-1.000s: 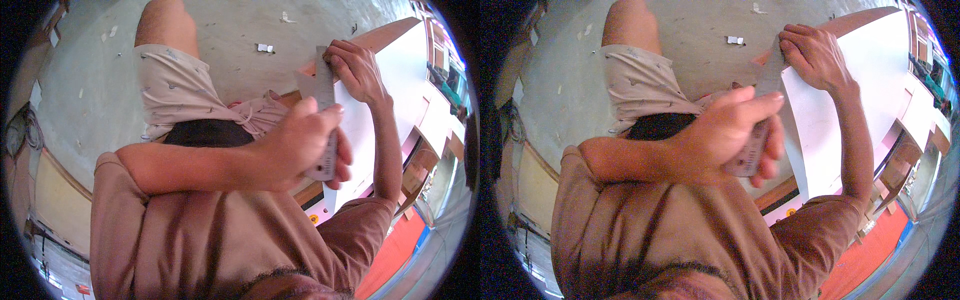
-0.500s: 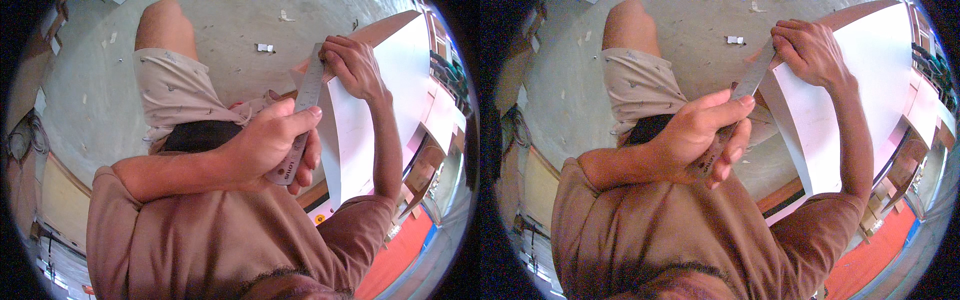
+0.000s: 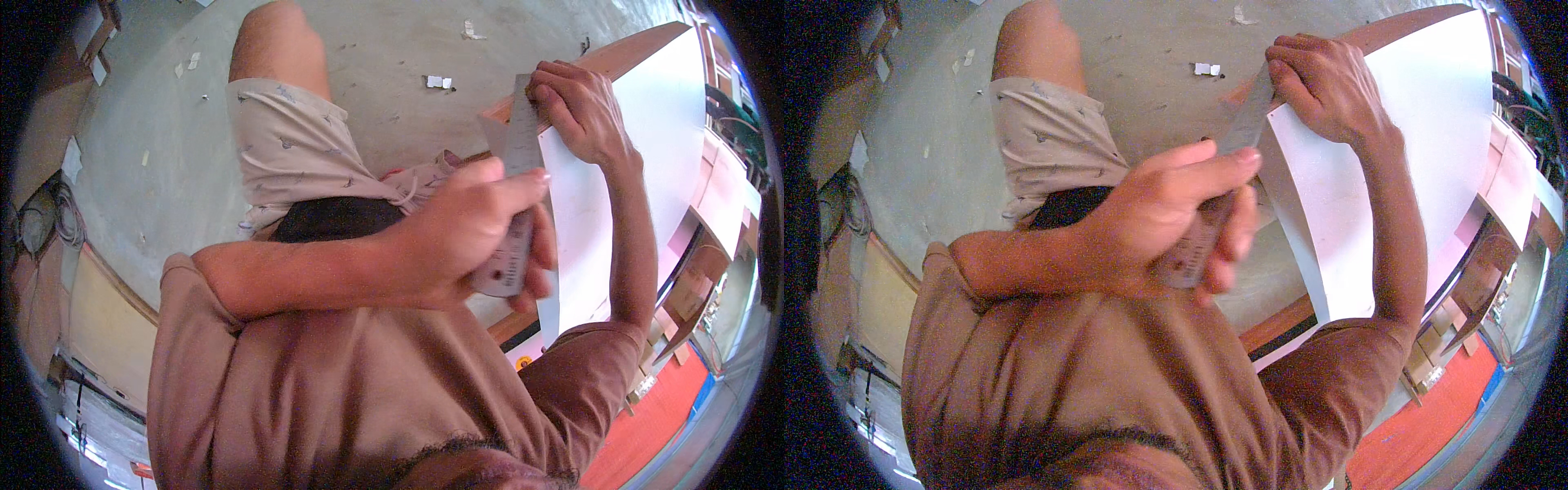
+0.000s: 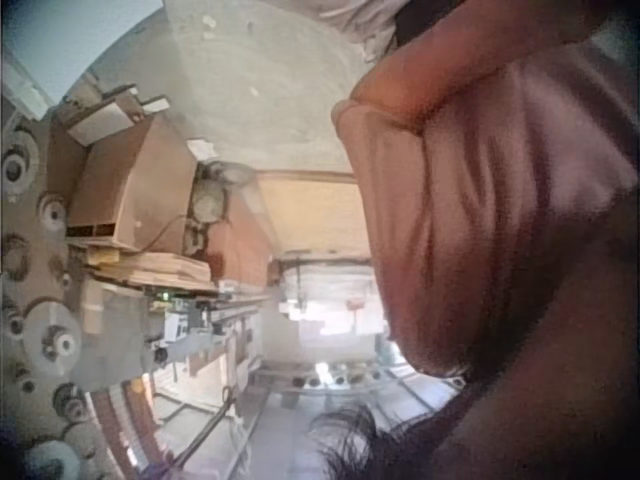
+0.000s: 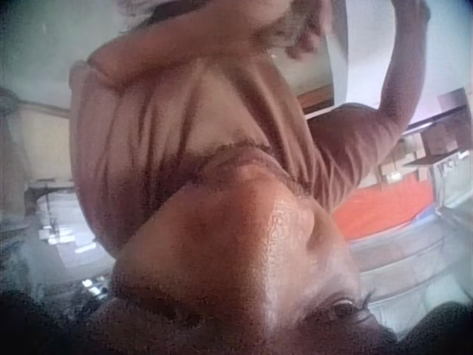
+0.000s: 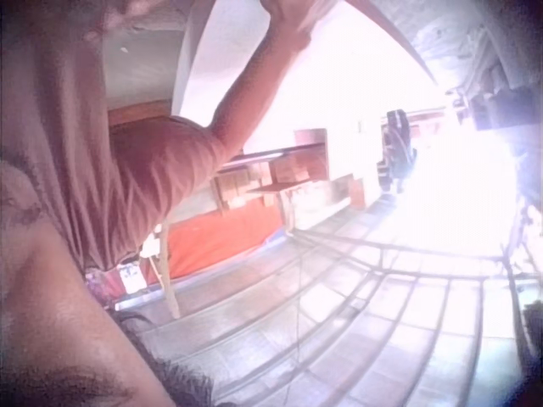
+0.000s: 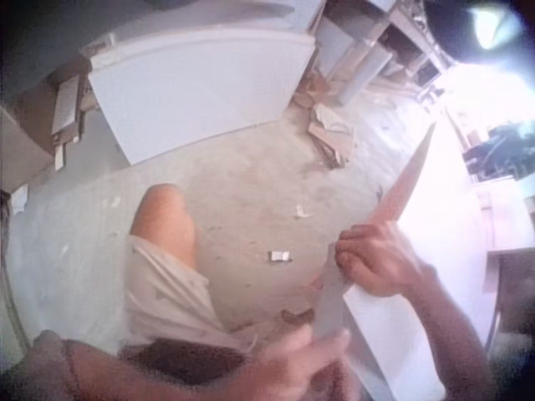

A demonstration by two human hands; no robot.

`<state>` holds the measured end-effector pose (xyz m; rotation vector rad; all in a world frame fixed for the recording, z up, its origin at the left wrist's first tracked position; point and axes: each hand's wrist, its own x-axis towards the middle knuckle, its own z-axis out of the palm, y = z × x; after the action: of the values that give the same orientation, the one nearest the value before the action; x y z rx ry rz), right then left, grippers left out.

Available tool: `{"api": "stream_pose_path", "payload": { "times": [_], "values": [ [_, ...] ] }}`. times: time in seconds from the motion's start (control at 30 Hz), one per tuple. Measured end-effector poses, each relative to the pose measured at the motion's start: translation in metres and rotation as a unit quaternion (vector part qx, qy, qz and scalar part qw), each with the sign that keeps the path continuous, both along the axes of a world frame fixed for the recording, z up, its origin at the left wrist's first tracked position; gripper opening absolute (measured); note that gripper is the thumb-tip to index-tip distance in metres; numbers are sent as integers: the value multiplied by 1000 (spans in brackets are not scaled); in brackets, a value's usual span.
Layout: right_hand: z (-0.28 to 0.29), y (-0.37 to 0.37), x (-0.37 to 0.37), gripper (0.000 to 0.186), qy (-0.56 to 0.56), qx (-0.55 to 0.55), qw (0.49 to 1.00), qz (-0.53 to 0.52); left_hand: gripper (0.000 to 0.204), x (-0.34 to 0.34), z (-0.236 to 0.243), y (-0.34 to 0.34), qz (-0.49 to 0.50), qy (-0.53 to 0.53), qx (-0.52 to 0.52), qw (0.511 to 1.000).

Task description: The person kneels on the floor and uses a metal ruler and a pencil to measure and mark a white board. They wipe the board with a cloth, then repeatedly align the ruler and draw lines or marks on the surface.

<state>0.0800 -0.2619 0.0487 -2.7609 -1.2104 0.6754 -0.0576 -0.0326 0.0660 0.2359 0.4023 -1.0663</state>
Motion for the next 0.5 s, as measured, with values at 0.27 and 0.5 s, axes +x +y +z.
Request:
{"api": "stream_pose_path", "payload": {
  "times": [0.27,0.5],
  "values": [
    [0,-3,-2,34,-11,30,999,-30,40,3,-1,-10,33,-2,-55,998],
    [-6,-14,-27,29,-136,244,959,-49,30,8,-109,58,169,-20,-52,984]
  ]
}}
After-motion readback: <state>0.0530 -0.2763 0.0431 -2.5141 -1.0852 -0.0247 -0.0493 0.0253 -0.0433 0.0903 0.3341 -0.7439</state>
